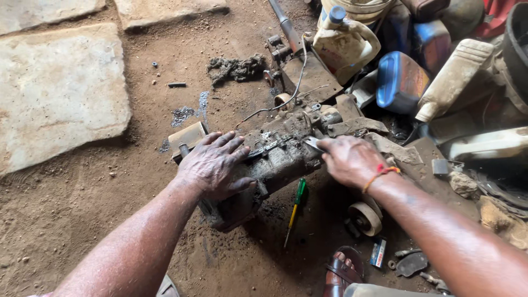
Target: The person scrapes built-up grime and grease from a metal casing by hand and with a metal blade, and wipes the surface with a cloth.
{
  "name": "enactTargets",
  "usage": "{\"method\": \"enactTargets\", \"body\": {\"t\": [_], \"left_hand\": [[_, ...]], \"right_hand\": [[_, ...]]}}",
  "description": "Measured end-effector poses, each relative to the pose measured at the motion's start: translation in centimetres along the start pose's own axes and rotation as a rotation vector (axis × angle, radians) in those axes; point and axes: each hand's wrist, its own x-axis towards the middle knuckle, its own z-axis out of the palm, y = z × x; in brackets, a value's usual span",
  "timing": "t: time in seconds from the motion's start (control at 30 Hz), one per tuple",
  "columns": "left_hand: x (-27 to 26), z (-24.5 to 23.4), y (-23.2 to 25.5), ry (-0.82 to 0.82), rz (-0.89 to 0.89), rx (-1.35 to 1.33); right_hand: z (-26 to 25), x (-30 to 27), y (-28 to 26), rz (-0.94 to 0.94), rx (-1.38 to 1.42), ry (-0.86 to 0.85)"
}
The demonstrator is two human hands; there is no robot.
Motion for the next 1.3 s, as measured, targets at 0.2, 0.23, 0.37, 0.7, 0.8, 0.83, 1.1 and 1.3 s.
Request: {"method": "enactTargets", "body": {"t": [0.2, 0.23, 0.37, 0.7, 0.8, 0.83, 1.1, 1.3], "left_hand": [[-0.2, 0.0, -0.2, -0.017, 0.001, 0.012], [-0.1, -0.1, -0.1, -0.026, 0.002, 0.011], [-0.2, -0.2, 0.0, -0.050, -0.028, 0.000], [0.0, 0.0, -0.2, -0.018, -0.002, -0.006], [-0.3, 0.7, -0.2, -0.014, 0.002, -0.015], [-0.1, 0.6, -0.2, -0.005, 0.010, -0.009], [-0.4, 0.8, -0.2, 0.005, 0.006, -0.033], [0.2, 0.1, -0.1, -0.038, 0.006, -0.022]], "right_hand": [[-0.5, 0.8, -0.2, 0.045, 0.032, -0.018], [-0.4, 0.8, -0.1, 0.081, 0.003, -0.067], [0.5, 0.5, 0.3, -0.025, 0.060, 0.074], [-0.5, 2.5, -1.0, 0.030, 0.032, 0.067], [-0.7, 2.5, -1.2, 0.032, -0.008, 0.019], [-1.0, 2.6, -1.1, 0.034, -0.029, 0.005], [-0.5, 3.3, -1.1, -0.039, 0.025, 0.085], [0.8, 5.0, -1.7, -0.006, 0.045, 0.093]]}}
